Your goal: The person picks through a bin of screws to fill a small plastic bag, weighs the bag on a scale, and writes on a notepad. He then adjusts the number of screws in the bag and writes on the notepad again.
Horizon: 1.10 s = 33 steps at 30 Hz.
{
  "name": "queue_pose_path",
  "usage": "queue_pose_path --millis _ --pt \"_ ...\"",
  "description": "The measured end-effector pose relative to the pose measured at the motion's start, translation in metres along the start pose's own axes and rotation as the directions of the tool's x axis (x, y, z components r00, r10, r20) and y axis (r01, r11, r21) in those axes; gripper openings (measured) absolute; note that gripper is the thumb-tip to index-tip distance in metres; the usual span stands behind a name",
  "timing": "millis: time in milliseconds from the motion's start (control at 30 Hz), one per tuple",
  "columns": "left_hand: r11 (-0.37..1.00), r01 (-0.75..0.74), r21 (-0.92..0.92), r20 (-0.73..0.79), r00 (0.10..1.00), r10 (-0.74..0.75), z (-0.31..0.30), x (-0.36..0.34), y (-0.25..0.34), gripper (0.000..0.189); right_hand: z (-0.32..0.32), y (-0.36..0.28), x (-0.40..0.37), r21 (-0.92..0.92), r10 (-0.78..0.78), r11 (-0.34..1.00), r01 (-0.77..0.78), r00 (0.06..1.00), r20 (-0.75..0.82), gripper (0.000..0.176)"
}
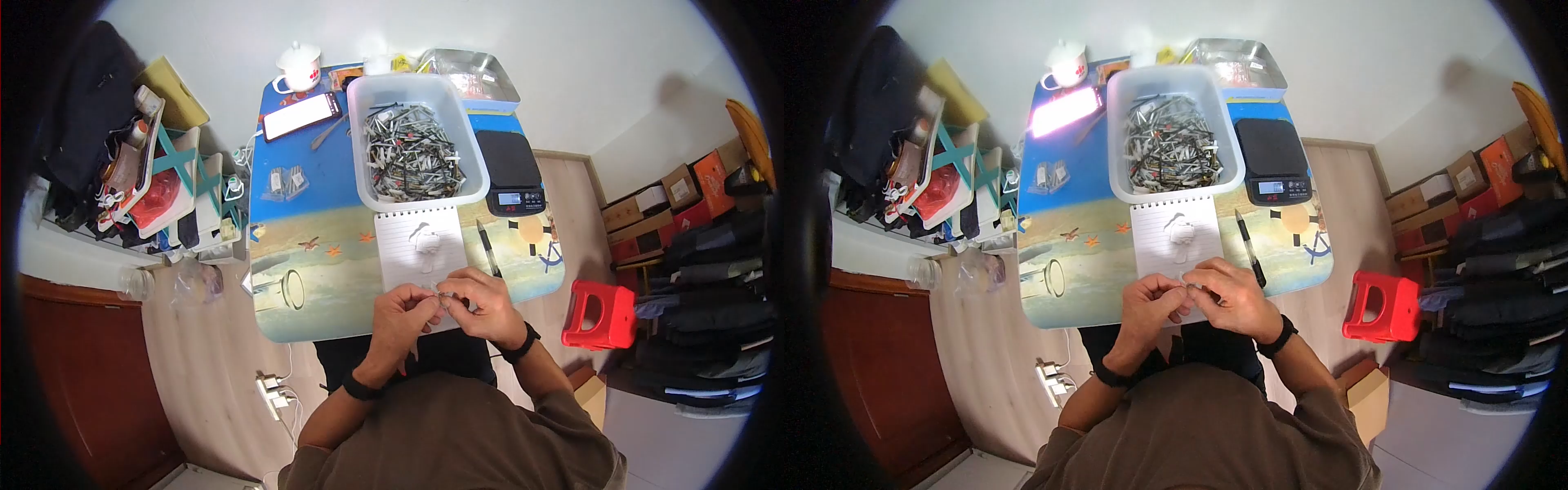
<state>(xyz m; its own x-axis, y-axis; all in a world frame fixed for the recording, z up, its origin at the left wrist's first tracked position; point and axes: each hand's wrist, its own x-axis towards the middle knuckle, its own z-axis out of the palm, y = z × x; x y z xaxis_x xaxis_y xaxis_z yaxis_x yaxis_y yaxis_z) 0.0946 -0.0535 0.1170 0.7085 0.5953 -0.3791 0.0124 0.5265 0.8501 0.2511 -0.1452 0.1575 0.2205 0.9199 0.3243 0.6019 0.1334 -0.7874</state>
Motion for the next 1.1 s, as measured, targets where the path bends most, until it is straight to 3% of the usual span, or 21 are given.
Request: queue_pose_path --millis 133,533,600,633,700,800,900,1000,1100 --pt "1.0 0.019 0.02 -0.003 1.0 -0.019 0.0 0.0 0.001 0.015 -0.001 0.009 -0.001 -0.014 -0.027 1.0 0.026 0.999 -0.039 0.022" --pt "1.0 0.008 -0.017 -0.007 1.0 -0.009 0.001 -0.004 0.001 0.012 -0.004 0.008 0.002 0.07 0.05 0.996 -0.055 0.996 0.068 0.018" --pt "1.0 0.013 0.014 -0.003 1.0 -0.013 0.001 -0.004 0.0 0.009 -0.005 0.009 0.002 0.2 0.265 0.938 -0.283 0.958 0.111 0.016" --pt "1.0 0.014 0.014 -0.003 1.0 -0.014 0.001 -0.004 0.0 0.009 -0.006 0.007 0.002 0.2 0.265 0.938 -0.283 0.958 0.111 0.016" --pt "0.999 -0.033 0.014 -0.001 0.999 0.033 0.002 -0.005 -0.002 0.009 -0.008 0.003 0.004 0.244 0.437 0.85 -0.466 0.884 0.167 0.013" --pt "0.997 -0.065 0.03 -0.003 0.998 0.065 0.004 -0.005 -0.004 0.009 -0.003 0.009 0.005 0.153 0.329 0.923 -0.353 0.93 0.161 0.011" --pt "0.976 -0.176 0.125 -0.008 0.984 0.178 0.008 -0.007 -0.008 0.008 -0.003 0.019 -0.001 0.186 0.332 0.914 -0.361 0.928 0.169 0.01" --pt "0.972 -0.188 0.138 -0.004 0.982 0.19 0.011 -0.009 -0.008 0.007 -0.008 0.015 0.004 0.064 0.331 0.938 -0.34 0.936 0.121 0.007" --pt "0.972 -0.165 0.165 0.021 0.986 0.163 0.011 -0.012 -0.004 0.007 -0.009 0.009 0.005 0.092 0.384 0.915 -0.394 0.917 0.107 0.007"
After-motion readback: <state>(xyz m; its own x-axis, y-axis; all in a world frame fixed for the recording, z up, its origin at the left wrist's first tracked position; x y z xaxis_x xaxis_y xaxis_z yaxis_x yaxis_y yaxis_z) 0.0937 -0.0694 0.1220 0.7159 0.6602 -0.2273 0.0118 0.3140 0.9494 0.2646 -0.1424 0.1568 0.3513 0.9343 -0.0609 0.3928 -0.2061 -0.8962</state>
